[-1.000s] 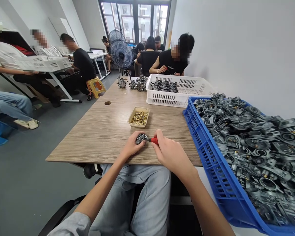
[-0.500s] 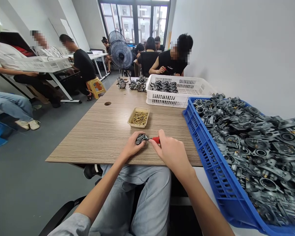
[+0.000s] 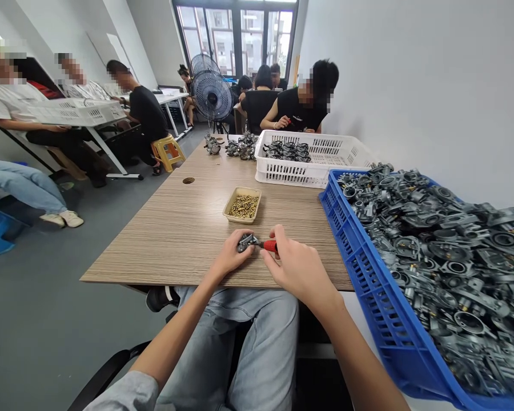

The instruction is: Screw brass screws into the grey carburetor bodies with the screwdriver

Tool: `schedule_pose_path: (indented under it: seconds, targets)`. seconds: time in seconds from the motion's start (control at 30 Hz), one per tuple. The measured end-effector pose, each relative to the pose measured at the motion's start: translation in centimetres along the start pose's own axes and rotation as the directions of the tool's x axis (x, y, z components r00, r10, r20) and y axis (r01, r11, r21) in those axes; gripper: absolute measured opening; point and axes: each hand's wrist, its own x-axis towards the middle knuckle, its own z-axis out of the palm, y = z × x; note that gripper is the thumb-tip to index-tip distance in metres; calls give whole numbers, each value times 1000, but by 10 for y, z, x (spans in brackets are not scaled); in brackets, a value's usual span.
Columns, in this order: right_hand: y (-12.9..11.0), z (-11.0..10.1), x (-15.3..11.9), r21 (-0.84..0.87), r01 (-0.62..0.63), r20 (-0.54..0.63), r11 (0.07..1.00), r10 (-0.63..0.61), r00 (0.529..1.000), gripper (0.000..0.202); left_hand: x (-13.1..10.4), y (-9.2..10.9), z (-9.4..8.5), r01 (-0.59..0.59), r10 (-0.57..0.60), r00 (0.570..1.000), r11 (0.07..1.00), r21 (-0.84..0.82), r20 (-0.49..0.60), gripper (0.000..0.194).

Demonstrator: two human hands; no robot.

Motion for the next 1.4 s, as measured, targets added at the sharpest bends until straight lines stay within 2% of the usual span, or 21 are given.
schedule_pose_path:
  seconds: [0.23, 0.43, 0.63, 0.8, 1.03, 1.13, 1.23, 1.4]
  targets:
    - [0, 1, -1, 57, 108, 4, 993, -108, 994, 13, 0, -1, 0, 1, 0, 1000, 1000, -5, 7, 39]
    - [0, 1, 0, 36, 76, 11, 996, -77, 997, 9, 0, 0, 0, 2, -2, 1000, 1000, -8, 8, 39]
    - [2, -1, -2, 50, 104, 16, 993, -105, 994, 10, 0, 0, 0, -12, 12, 1000, 1000, -13, 1, 39]
    - [3, 1, -1, 7, 59, 14, 998, -59, 998, 9, 0, -1, -1, -7, 7, 1000, 1000, -13, 4, 39]
    - [-2, 2, 4, -210, -84, 8, 974, 88, 996, 19, 0, -3, 0, -6, 6, 1000, 1000, -20, 6, 40]
    - [-3, 2, 6, -233, -111, 1, 966, 115, 993, 21, 0, -3, 0, -6, 6, 1000, 1000, -19, 3, 39]
    - [-1, 2, 6, -154, -94, 5, 984, 96, 995, 19, 0, -2, 0, -7, 7, 1000, 1000, -14, -1, 39]
    - [6, 0, -1, 106, 70, 15, 992, -72, 997, 21, 0, -1, 0, -11, 11, 1000, 1000, -6, 1, 39]
